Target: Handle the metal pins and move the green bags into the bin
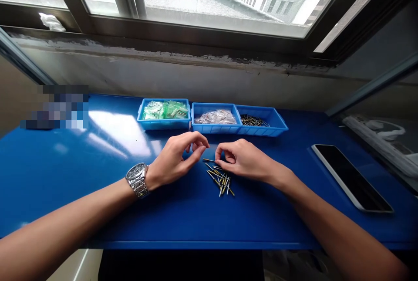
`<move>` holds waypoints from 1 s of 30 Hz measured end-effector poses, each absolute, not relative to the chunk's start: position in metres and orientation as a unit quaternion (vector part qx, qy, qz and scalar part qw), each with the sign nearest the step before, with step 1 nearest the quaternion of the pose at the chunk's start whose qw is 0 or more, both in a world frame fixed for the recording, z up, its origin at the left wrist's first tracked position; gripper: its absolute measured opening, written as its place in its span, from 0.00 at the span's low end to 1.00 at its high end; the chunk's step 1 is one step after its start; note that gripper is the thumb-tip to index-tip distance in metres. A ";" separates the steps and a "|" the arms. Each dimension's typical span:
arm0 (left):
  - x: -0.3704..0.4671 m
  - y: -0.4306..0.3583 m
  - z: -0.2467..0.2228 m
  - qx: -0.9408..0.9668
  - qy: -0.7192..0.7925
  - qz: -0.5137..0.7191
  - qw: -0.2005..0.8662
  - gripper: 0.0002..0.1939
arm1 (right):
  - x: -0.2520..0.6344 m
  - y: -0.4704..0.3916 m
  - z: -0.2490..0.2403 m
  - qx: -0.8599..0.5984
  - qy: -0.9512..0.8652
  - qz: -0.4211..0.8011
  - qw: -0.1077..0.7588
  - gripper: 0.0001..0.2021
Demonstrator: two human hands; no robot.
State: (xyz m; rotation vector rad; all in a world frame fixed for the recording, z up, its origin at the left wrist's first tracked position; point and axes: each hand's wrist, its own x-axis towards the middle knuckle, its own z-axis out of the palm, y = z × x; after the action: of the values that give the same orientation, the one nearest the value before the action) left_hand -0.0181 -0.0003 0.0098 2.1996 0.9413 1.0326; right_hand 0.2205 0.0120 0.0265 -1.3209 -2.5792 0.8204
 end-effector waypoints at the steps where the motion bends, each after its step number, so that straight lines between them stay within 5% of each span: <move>1: -0.018 0.000 0.009 0.814 0.349 0.383 0.264 0.05 | 0.220 0.012 0.026 -0.435 -0.858 0.266 0.060 0.04; 8: -0.019 0.002 0.008 0.817 0.352 0.383 0.249 0.05 | 0.221 0.012 0.026 -0.416 -0.875 0.236 0.072 0.03; 30: -0.019 0.002 0.008 0.827 0.335 0.388 0.231 0.01 | 0.212 0.004 0.016 -0.370 -0.857 0.198 0.300 0.03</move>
State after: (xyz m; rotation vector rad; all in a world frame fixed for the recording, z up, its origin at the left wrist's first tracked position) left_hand -0.0193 0.0021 0.0078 2.2733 0.9216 1.0660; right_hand 0.2118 0.0037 0.0163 -0.9818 -2.2733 0.5251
